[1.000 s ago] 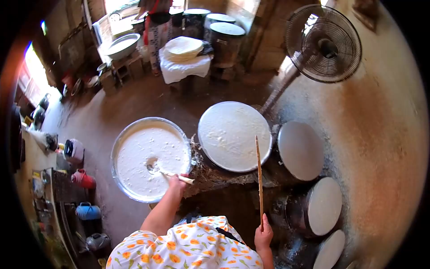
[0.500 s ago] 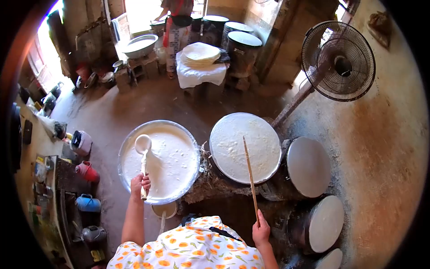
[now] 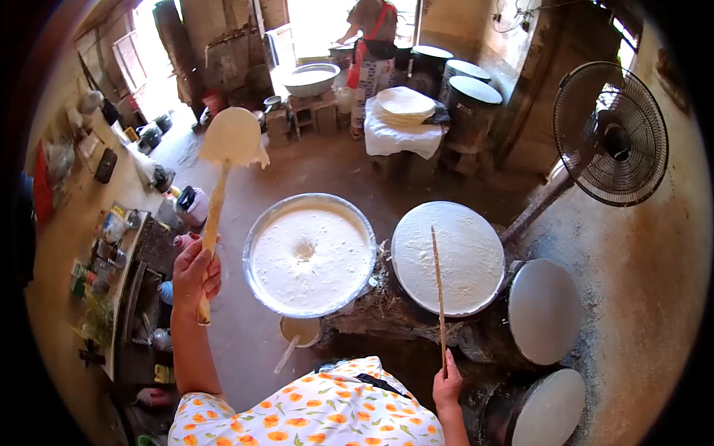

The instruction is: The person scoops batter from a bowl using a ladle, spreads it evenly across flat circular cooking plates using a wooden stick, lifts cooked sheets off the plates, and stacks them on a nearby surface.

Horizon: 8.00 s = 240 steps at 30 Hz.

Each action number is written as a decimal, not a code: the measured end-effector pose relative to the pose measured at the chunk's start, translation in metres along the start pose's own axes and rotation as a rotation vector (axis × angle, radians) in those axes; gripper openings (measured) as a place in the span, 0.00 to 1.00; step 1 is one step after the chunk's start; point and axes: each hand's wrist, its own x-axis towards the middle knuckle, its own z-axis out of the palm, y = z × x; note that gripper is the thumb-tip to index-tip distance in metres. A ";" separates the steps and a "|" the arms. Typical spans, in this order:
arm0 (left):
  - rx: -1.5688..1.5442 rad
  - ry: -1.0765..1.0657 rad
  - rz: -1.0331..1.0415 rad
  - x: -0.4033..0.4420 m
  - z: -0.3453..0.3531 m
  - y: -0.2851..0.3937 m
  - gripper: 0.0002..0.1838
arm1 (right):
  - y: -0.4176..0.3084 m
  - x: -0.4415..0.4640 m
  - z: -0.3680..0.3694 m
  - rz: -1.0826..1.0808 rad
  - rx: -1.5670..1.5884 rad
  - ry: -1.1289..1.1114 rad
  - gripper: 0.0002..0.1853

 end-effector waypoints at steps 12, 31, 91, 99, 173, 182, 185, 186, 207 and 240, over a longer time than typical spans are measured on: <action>-0.314 0.016 -0.603 -0.012 -0.033 -0.117 0.11 | -0.004 0.008 0.007 -0.071 -0.002 -0.091 0.26; 0.162 -0.423 -0.638 0.081 0.121 -0.121 0.07 | -0.085 0.009 -0.001 -0.060 -0.124 0.019 0.34; 0.215 -1.405 -0.360 0.043 0.584 -0.270 0.09 | 0.091 0.073 -0.166 0.860 0.119 0.692 0.32; 0.251 -1.414 -0.411 0.062 0.574 -0.259 0.09 | 0.089 0.051 -0.135 0.807 0.090 0.739 0.32; -0.035 -0.835 -0.494 -0.022 0.459 -0.203 0.14 | 0.188 -0.010 -0.261 0.527 0.338 -0.026 0.29; -0.440 -1.016 -0.665 -0.018 0.456 -0.179 0.22 | 0.130 -0.025 -0.218 0.505 0.288 0.103 0.25; -0.122 -0.987 -0.518 -0.007 0.446 -0.172 0.20 | 0.125 -0.088 -0.200 0.604 0.437 0.176 0.25; -0.094 -1.015 -0.525 -0.002 0.441 -0.176 0.19 | 0.115 -0.090 -0.189 0.613 0.434 0.190 0.25; 0.081 -1.174 -0.498 0.057 0.366 -0.191 0.15 | 0.008 -0.007 -0.018 0.637 -0.546 0.237 0.28; 0.111 -1.141 -0.513 0.002 0.424 -0.205 0.15 | 0.110 -0.054 -0.117 0.727 -0.255 0.560 0.24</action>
